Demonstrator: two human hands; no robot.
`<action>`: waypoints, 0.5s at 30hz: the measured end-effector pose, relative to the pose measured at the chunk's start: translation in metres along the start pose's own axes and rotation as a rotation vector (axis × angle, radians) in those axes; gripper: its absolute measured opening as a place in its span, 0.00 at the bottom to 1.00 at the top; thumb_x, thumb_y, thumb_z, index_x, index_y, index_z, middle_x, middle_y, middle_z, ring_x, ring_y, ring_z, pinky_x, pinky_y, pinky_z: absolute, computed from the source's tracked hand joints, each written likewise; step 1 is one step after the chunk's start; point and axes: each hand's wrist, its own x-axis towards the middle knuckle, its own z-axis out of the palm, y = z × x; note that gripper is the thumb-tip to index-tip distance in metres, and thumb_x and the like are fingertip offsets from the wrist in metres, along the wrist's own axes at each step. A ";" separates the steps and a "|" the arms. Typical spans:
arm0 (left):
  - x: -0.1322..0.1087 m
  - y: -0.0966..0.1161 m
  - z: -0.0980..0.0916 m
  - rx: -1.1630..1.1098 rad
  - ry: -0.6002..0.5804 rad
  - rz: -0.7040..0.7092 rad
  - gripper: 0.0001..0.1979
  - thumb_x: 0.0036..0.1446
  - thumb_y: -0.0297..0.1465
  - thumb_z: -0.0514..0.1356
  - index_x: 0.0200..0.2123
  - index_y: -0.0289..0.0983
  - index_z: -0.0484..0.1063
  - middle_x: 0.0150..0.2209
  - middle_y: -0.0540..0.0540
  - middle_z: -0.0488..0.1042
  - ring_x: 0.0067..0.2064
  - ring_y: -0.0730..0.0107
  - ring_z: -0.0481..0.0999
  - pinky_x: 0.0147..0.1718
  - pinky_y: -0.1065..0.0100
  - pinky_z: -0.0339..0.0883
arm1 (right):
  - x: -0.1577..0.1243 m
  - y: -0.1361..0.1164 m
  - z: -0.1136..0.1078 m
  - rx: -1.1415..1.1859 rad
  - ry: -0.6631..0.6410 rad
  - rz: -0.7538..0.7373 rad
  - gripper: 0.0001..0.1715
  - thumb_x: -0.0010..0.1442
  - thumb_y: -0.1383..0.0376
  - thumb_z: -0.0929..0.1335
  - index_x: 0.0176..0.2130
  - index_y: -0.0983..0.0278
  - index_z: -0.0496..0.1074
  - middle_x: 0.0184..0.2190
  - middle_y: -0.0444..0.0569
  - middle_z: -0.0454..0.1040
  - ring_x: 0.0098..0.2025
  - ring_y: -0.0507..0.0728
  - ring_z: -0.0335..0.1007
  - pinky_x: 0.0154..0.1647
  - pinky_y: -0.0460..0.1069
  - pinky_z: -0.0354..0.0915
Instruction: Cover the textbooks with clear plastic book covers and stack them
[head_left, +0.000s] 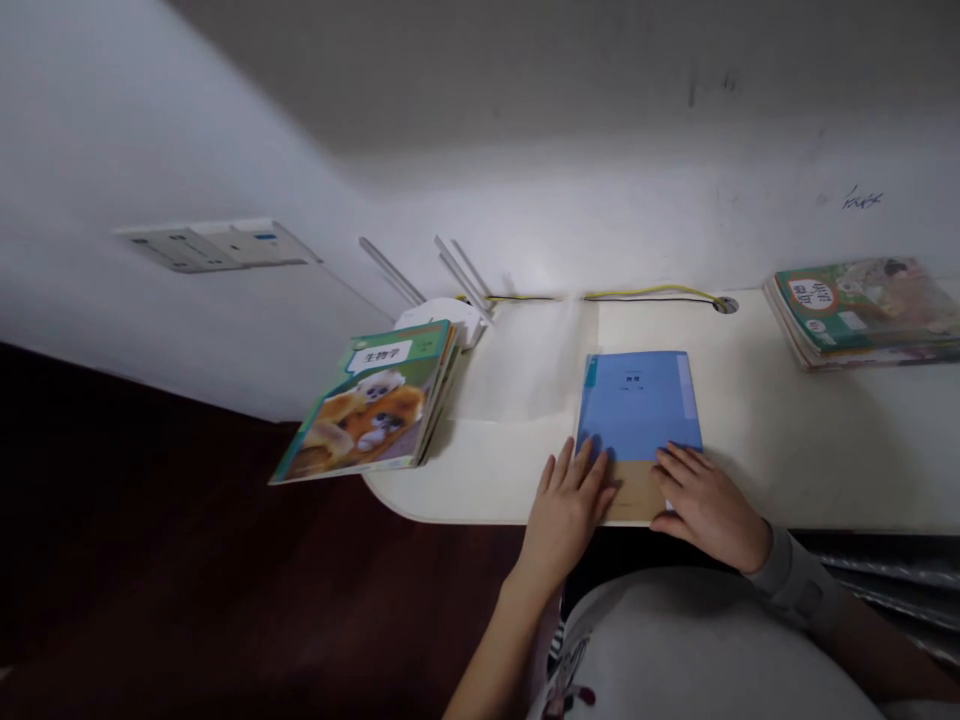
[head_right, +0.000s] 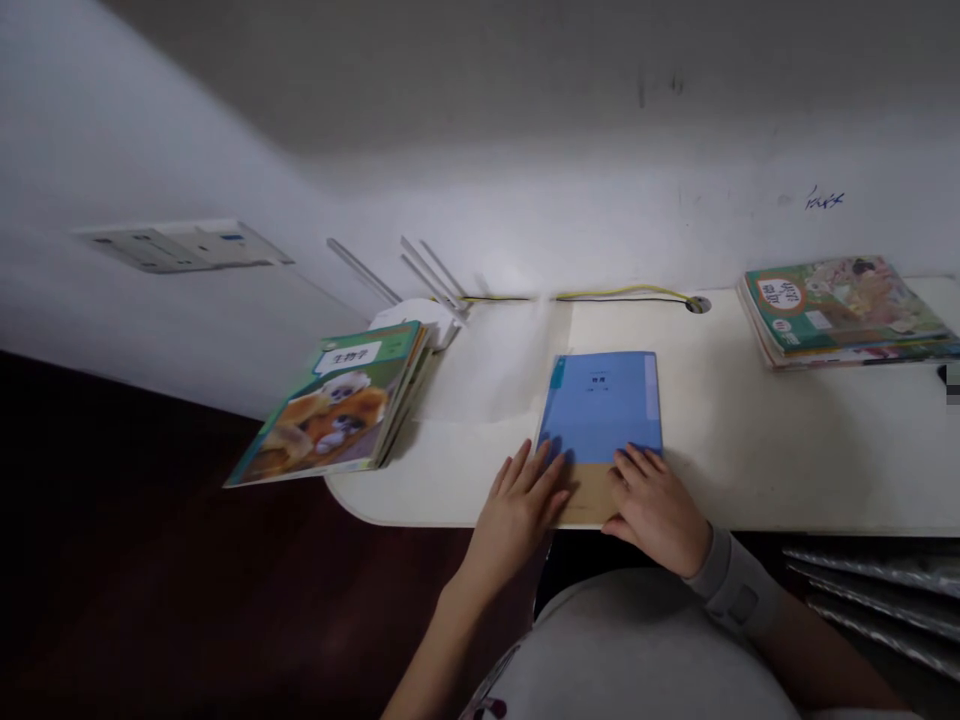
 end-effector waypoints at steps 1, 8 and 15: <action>-0.002 -0.003 -0.001 0.003 -0.006 -0.023 0.21 0.63 0.38 0.50 0.56 0.38 0.65 0.60 0.39 0.63 0.63 0.51 0.56 0.56 0.48 0.58 | 0.001 -0.001 -0.001 -0.008 -0.009 0.002 0.28 0.51 0.57 0.73 0.48 0.69 0.70 0.53 0.63 0.69 0.57 0.68 0.62 0.56 0.62 0.61; -0.015 -0.018 0.002 -0.121 -0.023 -0.216 0.24 0.65 0.40 0.45 0.59 0.34 0.60 0.57 0.36 0.66 0.63 0.52 0.58 0.56 0.47 0.57 | 0.002 -0.003 -0.006 0.042 -0.044 0.012 0.18 0.53 0.60 0.71 0.42 0.68 0.72 0.52 0.62 0.70 0.57 0.68 0.61 0.55 0.63 0.61; -0.019 -0.008 -0.012 -0.289 0.348 -0.290 0.30 0.65 0.43 0.33 0.66 0.37 0.40 0.64 0.35 0.55 0.66 0.54 0.48 0.61 0.45 0.46 | -0.006 0.001 -0.009 0.438 0.115 0.113 0.13 0.60 0.71 0.59 0.29 0.62 0.69 0.39 0.51 0.76 0.43 0.55 0.72 0.48 0.53 0.66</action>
